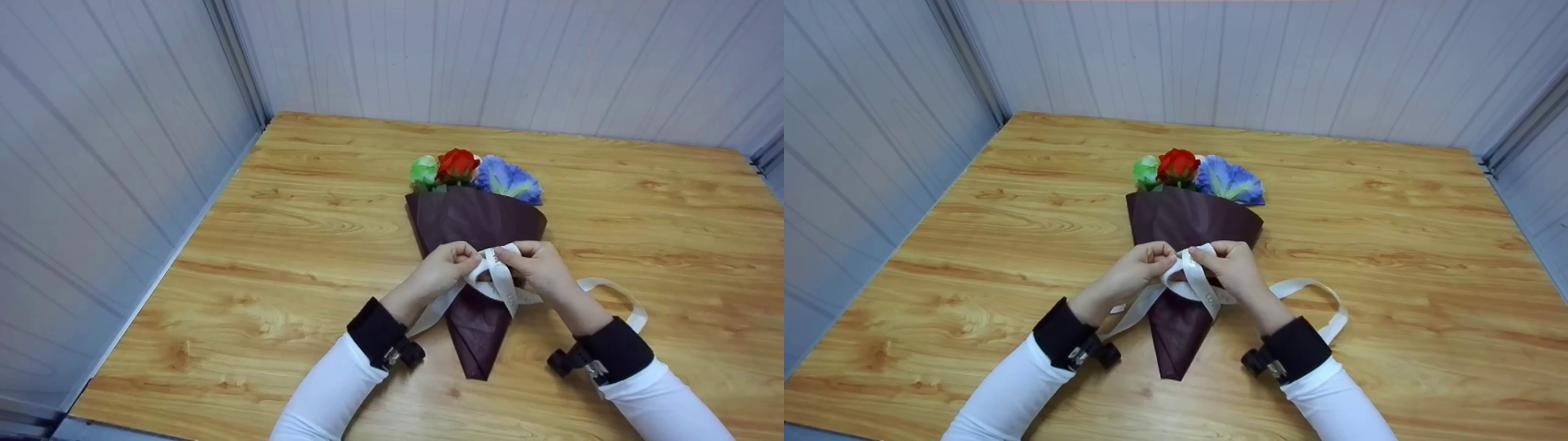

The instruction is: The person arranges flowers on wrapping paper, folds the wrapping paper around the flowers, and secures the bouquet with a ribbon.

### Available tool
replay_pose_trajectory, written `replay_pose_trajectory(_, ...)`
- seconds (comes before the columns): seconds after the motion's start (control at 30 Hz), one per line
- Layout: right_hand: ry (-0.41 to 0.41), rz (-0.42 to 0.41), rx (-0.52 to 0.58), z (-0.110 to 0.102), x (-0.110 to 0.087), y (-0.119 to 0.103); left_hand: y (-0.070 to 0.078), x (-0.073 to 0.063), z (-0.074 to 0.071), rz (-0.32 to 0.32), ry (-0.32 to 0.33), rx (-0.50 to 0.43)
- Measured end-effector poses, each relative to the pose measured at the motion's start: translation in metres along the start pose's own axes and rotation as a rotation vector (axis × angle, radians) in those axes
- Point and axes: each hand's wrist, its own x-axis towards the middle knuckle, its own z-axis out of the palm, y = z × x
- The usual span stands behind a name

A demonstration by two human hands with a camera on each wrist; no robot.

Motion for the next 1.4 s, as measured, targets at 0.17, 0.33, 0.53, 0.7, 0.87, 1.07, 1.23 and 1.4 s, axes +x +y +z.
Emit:
replay_pose_trajectory(0.17,0.029,-0.035,0.265,-0.002,0.000,0.006,0.000,0.002,-0.005,-0.060,0.026,-0.117)
replay_pose_trajectory(0.33,-0.089,-0.129,0.548,-0.008,0.001,0.014,-0.002,0.005,-0.012,-0.130,0.079,-0.203)
replay_pose_trajectory(0.53,-0.144,-0.168,0.669,-0.011,0.002,0.019,-0.003,0.006,-0.021,-0.186,0.100,-0.216)
replay_pose_trajectory(0.7,-0.075,-0.160,0.731,-0.011,0.003,0.019,-0.002,0.005,-0.026,-0.194,0.108,-0.164)
replay_pose_trajectory(0.87,-0.150,-0.162,0.789,-0.016,0.002,0.023,-0.002,0.002,-0.032,-0.213,0.114,-0.201)
replay_pose_trajectory(1.07,-0.452,-0.171,0.817,-0.028,0.001,0.030,-0.004,0.001,-0.045,-0.222,0.159,-0.196)
replay_pose_trajectory(1.23,-0.389,-0.055,0.400,-0.028,0.001,0.025,-0.004,0.000,-0.056,-0.187,0.159,-0.095)
replay_pose_trajectory(1.4,-0.291,-0.083,-0.096,-0.028,-0.001,0.020,-0.003,-0.003,-0.065,-0.211,0.179,-0.151)
